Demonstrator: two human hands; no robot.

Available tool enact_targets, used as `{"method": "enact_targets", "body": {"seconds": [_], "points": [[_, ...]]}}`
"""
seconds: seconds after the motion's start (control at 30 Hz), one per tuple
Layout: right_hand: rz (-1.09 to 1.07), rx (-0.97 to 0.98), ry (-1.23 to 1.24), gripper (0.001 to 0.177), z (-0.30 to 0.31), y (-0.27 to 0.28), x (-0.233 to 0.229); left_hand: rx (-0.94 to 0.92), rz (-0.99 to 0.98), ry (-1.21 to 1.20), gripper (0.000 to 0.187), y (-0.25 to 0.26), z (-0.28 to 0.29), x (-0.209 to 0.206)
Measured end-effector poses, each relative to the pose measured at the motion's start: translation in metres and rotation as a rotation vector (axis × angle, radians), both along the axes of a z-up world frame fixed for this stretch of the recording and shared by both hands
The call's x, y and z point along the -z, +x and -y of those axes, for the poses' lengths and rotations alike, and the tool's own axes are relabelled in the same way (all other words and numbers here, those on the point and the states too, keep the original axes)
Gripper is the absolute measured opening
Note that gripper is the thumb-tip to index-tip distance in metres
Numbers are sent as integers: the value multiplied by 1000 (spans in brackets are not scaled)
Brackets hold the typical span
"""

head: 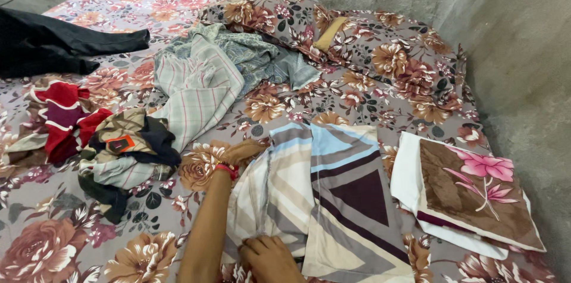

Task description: The person folds a patterned pillowcase and a striped piece of clothing by hand on a bed with a floral bedspread.

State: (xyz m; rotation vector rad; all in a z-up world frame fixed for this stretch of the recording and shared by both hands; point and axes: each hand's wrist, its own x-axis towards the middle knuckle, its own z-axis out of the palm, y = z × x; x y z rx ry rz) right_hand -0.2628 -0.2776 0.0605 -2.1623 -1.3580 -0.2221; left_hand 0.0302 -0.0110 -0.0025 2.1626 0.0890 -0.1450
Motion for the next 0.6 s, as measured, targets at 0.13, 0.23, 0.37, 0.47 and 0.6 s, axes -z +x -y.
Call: {"method": "enact_targets", "body": {"seconds": [0.13, 0.23, 0.37, 0.47, 0.6], "points": [[-28, 35, 117, 30, -1, 2, 14, 24, 17, -111, 28, 14, 2, 3], [87, 40, 265, 36, -2, 6, 14, 15, 10, -326, 26, 16, 6, -10], [43, 122, 330, 31, -3, 5, 9, -213, -2, -546, 11, 7, -17, -30], [-55, 143, 288, 31, -2, 3, 9, -378, 153, -778, 5, 14, -46, -29], [7, 39, 227, 35, -5, 4, 20, -438, 281, -836, 7, 13, -67, -14]]}}
